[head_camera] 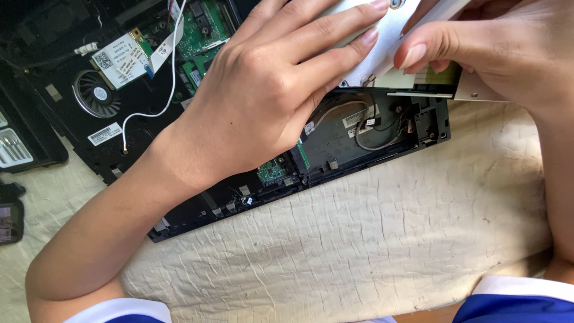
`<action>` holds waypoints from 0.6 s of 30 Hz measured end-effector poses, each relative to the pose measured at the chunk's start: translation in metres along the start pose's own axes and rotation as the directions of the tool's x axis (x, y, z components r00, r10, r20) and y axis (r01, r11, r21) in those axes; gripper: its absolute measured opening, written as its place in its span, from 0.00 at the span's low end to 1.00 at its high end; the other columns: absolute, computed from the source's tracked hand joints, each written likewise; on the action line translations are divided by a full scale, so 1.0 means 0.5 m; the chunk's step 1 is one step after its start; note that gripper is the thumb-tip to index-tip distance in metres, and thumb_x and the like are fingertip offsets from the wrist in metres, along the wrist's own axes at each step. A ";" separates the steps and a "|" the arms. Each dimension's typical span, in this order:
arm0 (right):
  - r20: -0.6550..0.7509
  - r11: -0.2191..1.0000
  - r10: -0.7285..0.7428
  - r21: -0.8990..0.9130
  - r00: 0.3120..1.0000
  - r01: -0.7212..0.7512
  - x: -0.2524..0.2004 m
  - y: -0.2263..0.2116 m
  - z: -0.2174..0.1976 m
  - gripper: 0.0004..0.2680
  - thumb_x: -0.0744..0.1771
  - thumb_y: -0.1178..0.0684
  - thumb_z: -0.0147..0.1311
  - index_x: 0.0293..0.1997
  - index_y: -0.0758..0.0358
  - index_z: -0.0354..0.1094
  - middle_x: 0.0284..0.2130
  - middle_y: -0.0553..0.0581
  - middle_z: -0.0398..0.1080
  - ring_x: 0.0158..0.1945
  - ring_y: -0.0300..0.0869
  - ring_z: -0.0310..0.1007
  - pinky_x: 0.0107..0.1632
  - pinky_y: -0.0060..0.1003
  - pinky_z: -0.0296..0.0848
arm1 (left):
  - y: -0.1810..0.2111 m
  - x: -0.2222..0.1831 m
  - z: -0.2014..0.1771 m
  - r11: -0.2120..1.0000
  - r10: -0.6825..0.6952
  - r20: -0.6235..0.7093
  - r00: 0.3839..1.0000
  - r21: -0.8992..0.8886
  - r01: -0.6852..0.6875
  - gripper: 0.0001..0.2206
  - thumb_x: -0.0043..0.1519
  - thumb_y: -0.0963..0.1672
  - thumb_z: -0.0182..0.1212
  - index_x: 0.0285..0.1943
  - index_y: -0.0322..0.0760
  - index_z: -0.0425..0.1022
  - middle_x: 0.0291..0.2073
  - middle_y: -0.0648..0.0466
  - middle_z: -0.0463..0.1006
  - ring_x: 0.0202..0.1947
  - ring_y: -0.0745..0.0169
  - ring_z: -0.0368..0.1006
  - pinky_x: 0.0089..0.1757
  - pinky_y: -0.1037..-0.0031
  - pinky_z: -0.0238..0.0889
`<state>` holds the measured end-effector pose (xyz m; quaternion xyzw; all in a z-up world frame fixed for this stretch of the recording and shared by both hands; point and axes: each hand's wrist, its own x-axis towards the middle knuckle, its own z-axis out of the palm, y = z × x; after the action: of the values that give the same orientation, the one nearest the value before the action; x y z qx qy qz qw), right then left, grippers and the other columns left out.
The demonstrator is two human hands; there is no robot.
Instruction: Removing the internal optical drive from a laptop chassis using a screwdriver.
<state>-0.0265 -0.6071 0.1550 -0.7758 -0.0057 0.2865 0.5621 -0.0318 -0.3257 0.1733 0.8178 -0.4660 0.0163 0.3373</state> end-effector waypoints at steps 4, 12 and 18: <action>-0.001 1.000 -0.005 -0.027 1.000 0.005 0.002 0.008 -0.005 0.04 0.70 0.59 0.60 0.40 0.63 0.68 0.33 0.50 0.69 0.38 0.32 0.69 0.40 0.21 0.65 | 0.001 0.001 0.000 1.000 0.001 -0.001 1.000 -0.002 -0.001 0.10 0.79 0.37 0.57 0.65 0.24 0.79 0.68 0.46 0.70 0.69 0.41 0.65 0.61 0.52 0.63; -0.023 0.991 0.064 -0.114 0.998 -0.067 0.001 0.034 -0.027 0.05 0.72 0.58 0.59 0.38 0.63 0.71 0.35 0.51 0.71 0.42 0.34 0.72 0.45 0.23 0.70 | 0.000 -0.005 0.003 0.999 -0.019 0.007 1.000 0.048 0.019 0.11 0.79 0.38 0.58 0.68 0.28 0.77 0.68 0.49 0.71 0.65 0.43 0.72 0.59 0.54 0.65; 0.010 0.973 0.132 -0.193 0.991 -0.128 0.010 0.035 -0.038 0.04 0.71 0.53 0.59 0.40 0.59 0.73 0.29 0.50 0.67 0.34 0.32 0.64 0.31 0.25 0.53 | -0.001 -0.010 0.005 0.998 -0.036 0.018 0.999 0.061 0.035 0.12 0.79 0.39 0.60 0.70 0.31 0.76 0.69 0.51 0.71 0.63 0.43 0.75 0.58 0.55 0.66</action>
<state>-0.0189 -0.6285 0.1415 -0.8219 0.0112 0.3296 0.4645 -0.0349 -0.3234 0.1695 0.8359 -0.4540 0.0167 0.3081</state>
